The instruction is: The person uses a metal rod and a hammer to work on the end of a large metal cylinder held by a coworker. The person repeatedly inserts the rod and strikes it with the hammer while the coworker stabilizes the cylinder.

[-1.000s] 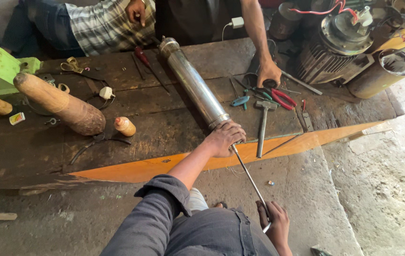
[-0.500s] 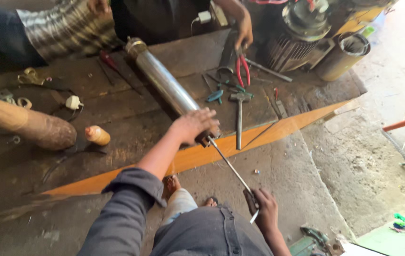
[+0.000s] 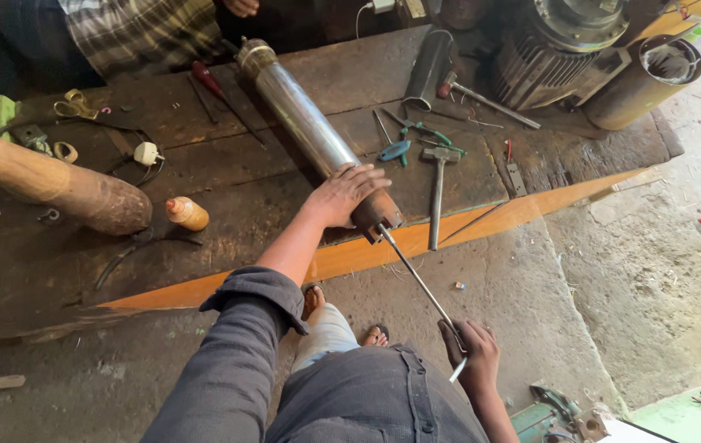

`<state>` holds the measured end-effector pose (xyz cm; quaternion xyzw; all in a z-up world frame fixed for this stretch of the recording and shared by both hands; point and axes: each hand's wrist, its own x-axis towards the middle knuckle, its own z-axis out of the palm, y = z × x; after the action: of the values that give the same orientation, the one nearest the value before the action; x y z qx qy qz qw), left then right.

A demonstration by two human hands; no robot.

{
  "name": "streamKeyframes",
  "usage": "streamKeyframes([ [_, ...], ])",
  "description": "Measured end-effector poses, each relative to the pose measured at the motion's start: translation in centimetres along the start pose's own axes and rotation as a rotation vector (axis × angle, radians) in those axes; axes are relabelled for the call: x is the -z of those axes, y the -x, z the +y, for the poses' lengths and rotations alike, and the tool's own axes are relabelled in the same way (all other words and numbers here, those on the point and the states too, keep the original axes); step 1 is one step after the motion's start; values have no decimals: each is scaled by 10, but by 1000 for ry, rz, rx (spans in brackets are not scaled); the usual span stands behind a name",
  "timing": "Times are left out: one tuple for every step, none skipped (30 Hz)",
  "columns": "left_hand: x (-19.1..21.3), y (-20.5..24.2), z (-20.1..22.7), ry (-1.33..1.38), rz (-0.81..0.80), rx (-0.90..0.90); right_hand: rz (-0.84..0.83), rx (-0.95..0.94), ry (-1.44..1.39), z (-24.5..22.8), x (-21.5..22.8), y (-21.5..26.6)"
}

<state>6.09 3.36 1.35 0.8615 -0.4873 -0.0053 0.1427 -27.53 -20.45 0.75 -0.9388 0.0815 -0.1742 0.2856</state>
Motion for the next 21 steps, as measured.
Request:
streamKeyframes([
  [2, 0, -2, 50, -3, -3, -14, -18, -2, 1, 0, 0],
  [6, -2, -5, 100, -3, -8, -25, -36, -2, 1, 0, 0],
  [9, -3, -8, 150, -5, -14, -28, -38, -17, 1, 0, -1],
  [12, -5, -10, 111, -16, -32, -32, -39, -31, 1, 2, -2],
  [15, -7, -12, 72, -28, -51, -35, -40, -45, 0, 4, -2],
  [18, -9, -14, 34, -39, -70, -37, -88, -24, -1, 4, -4],
  [21, -12, -17, 14, -63, -43, -38, -136, -2, -2, 4, -5],
  [23, -13, -18, -3, -90, -11, -46, -185, 18, -5, 4, -5],
  [25, -15, -19, -20, -117, 20, -35, -190, -10, -6, 5, -6],
  [26, -17, -21, 4, -109, 22, -21, -198, -39, -8, 4, -6],
  [27, -20, -24, 28, -101, 23, -7, -206, -67, -10, 2, -6],
  [26, -21, -25, 58, -92, 29, 6, -236, -65, -11, 2, -6],
  [25, -22, -27, 67, -88, 8, 19, -266, -63, -12, 2, -5],
  [25, -25, -30, 74, -81, -14, 35, -295, -61, -12, 1, -6],
  [24, -27, -32, 82, -73, -35, 43, -293, -68, -11, 1, -6],
  [24, -30, -35, 92, -76, -42, 52, -290, -80, -11, 0, -7],
  [24, -33, -37, 102, -79, -49, 62, -287, -92, -12, -1, -8],
  [23, -35, -38, 112, -82, -55, 42, -317, -71, -12, -1, -9],
  [21, -36, -40, 116, -73, -66, 23, -347, -51, -11, -1, -9],
  [20, -37, -41, 121, -63, -77, 5, -375, -29, -10, -1, -10],
  [18, -36, -43, 126, -53, -88, -23, -392, 2, -9, -1, -10],
])
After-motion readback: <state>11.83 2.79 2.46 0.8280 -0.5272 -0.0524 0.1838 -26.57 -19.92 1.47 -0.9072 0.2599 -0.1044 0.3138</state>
